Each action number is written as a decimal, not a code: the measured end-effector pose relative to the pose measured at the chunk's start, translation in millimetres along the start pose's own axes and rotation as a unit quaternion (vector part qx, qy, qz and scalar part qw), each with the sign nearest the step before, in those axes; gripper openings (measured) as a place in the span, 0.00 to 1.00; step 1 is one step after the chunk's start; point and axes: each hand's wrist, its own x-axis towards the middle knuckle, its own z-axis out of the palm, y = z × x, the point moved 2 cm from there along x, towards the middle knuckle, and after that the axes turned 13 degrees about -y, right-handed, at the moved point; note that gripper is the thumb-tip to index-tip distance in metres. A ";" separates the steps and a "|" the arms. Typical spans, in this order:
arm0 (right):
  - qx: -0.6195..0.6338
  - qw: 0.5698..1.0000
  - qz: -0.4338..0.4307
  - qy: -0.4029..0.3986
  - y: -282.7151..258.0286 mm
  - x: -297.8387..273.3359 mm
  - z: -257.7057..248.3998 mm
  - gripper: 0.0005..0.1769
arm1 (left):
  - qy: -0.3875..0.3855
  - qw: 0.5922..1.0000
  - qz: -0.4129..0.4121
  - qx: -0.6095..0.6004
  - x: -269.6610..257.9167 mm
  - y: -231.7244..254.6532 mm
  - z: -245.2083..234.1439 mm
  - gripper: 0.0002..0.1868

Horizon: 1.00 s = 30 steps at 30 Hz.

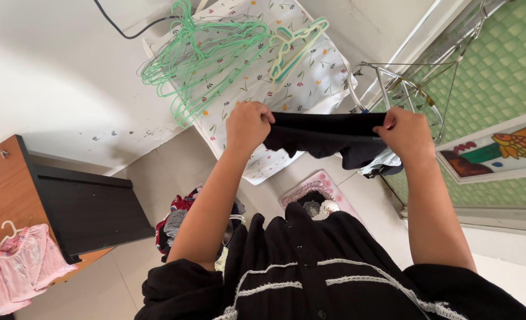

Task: The person hangs small clothing items on a ceiling-mounted circular drying rack using clips and places a pink blouse on a hanger on a nearby table. The person repeatedly picks up garments from a floor pile, unfolds them, and secures them to the rack or hanger.

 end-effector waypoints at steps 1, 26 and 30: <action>0.009 0.999 -0.009 0.039 -2.1 -2.8 -4.0 0.16 | 0.001 1.000 0.004 -0.002 1.9 -0.7 0.4 0.16; 0.784 0.582 -0.090 -0.196 -8.7 -27.6 5.0 0.07 | -0.056 0.727 -0.061 -0.681 7.9 -62.0 60.5 0.19; 0.822 0.526 -0.095 -0.199 18.9 17.3 45.9 0.10 | -0.129 0.644 -0.113 -0.746 12.9 -75.3 91.4 0.16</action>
